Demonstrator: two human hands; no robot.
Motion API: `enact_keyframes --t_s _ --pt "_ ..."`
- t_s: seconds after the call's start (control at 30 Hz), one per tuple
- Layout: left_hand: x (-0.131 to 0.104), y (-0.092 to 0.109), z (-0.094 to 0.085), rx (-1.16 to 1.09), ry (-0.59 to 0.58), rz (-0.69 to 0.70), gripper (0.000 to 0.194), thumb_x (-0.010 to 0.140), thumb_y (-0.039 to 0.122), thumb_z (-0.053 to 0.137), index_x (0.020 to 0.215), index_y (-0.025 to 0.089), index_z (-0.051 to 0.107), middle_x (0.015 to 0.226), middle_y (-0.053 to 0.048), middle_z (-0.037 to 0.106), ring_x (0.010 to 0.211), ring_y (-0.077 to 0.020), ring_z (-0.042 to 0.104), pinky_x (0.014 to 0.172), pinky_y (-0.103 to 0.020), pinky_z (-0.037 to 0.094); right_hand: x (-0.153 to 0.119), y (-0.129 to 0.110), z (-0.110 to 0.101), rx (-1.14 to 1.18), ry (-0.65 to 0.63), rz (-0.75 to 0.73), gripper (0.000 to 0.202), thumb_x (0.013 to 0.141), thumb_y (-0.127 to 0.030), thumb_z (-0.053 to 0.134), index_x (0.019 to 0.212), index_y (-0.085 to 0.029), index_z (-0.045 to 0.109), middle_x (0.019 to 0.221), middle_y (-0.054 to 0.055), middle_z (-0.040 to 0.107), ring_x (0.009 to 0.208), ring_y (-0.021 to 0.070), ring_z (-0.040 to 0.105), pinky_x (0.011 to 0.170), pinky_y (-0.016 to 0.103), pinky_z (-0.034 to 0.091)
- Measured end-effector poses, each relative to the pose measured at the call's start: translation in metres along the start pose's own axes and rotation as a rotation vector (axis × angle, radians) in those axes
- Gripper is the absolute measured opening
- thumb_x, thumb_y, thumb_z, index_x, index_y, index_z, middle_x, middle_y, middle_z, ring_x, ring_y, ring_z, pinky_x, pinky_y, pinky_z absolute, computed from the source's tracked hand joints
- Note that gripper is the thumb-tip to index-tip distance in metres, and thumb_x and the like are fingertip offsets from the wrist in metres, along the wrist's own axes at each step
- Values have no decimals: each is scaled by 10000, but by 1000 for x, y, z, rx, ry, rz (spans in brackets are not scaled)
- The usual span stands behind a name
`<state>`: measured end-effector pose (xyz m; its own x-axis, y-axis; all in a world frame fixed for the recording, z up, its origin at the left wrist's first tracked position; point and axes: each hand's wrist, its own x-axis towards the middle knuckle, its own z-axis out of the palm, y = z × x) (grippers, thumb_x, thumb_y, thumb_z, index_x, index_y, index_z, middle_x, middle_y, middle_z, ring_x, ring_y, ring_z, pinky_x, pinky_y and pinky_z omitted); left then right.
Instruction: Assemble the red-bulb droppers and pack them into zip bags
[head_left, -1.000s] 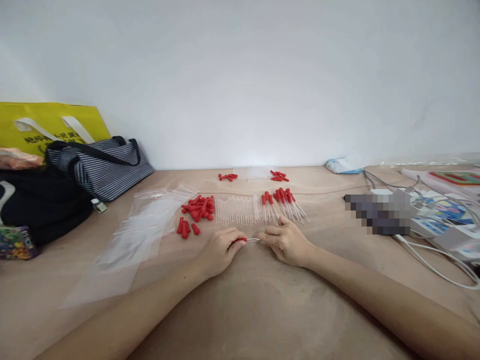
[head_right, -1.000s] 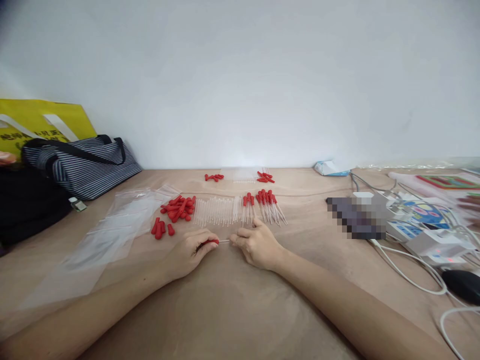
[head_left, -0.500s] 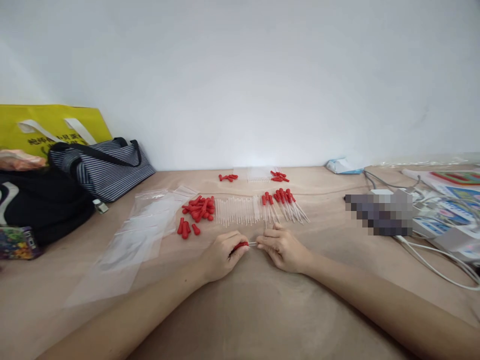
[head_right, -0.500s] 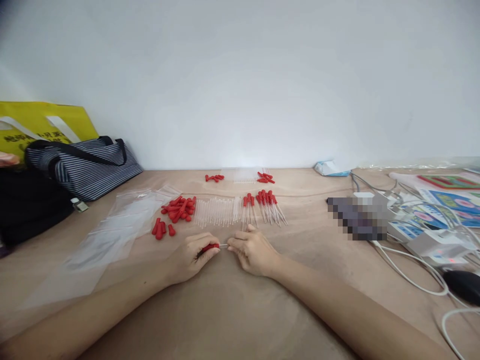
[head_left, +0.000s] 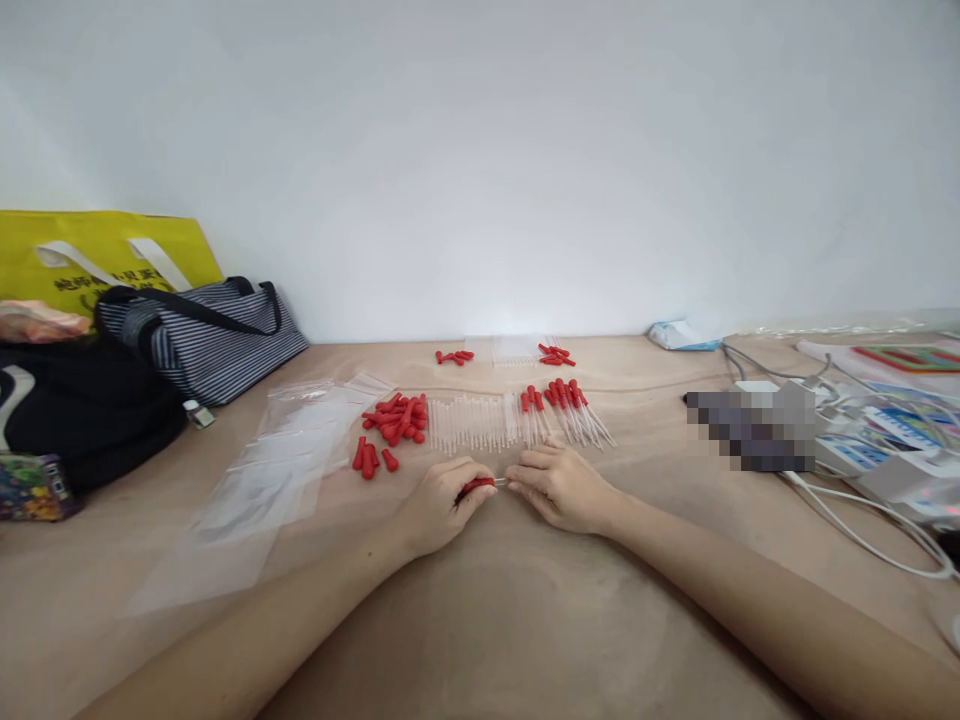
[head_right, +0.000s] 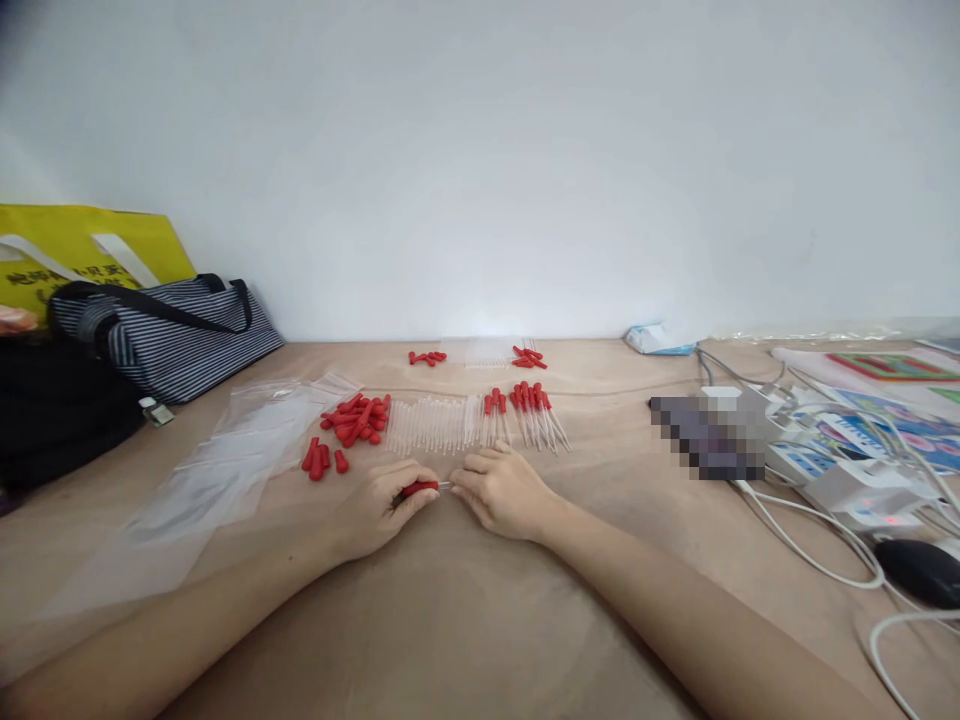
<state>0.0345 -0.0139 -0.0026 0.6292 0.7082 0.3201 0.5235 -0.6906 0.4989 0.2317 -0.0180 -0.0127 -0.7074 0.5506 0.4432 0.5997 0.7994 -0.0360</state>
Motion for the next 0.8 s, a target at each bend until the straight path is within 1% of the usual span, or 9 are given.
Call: enact_keyframes --t_s 0.13,0.17,0.23,0.3,0.37,0.43,0.5,0.63,0.8 --pt "-1 -12 0 -7 107 -132 184 789 266 479 929 178 561 801 -17 576 632 -115 519 609 -245 431 -2 7 -6 2 -27 58 202 830 -191 397 882 -161 590 752 58 563 713 158 487 644 275 323" --pt "-1 -16 0 -2 145 -180 223 779 271 490 972 172 543 818 -22 562 613 -110 509 593 -246 433 -3 12 -7 33 -11 112 206 825 -170 389 885 -157 586 775 63 566 716 153 496 646 265 338" --pt "-2 -22 1 15 202 -257 269 761 269 505 1005 157 513 821 -26 536 588 -105 492 571 -248 433 -4 24 -7 93 67 297 215 815 -147 379 917 -147 568 799 66 575 701 143 514 644 249 364" --pt "-3 -25 1 42 196 -275 255 750 260 511 982 155 508 803 -22 529 591 -111 488 575 -257 433 -4 37 -5 114 153 526 221 800 -152 388 962 -133 537 755 53 586 649 139 524 628 248 377" --pt "-2 -24 1 76 149 -241 223 748 251 507 952 163 517 802 -23 537 626 -125 499 602 -273 435 -2 50 -3 101 174 701 211 784 -174 409 960 -131 517 685 34 587 611 144 526 593 247 376" --pt "-2 -20 0 98 108 -204 178 751 242 499 910 172 537 824 -31 549 668 -138 515 629 -286 438 2 58 -1 54 131 818 174 779 -216 426 911 -152 518 661 28 590 614 157 535 551 244 361" --pt "-1 -16 0 96 84 -187 140 759 237 485 864 174 554 834 -37 558 699 -146 530 647 -291 441 8 60 1 -21 70 910 153 777 -261 437 869 -180 528 697 36 608 656 177 551 525 246 340" --pt "0 -15 -1 78 72 -190 123 763 231 479 831 176 565 823 -35 570 718 -149 549 658 -290 446 19 57 2 -116 -24 1014 147 771 -280 442 839 -211 552 769 45 630 732 206 566 518 251 319" --pt "-1 -18 -1 86 66 -168 122 765 226 478 840 179 562 825 -33 574 714 -147 550 655 -286 445 23 54 0 -89 -50 1002 162 769 -243 426 844 -220 568 812 43 637 774 207 565 525 251 324"
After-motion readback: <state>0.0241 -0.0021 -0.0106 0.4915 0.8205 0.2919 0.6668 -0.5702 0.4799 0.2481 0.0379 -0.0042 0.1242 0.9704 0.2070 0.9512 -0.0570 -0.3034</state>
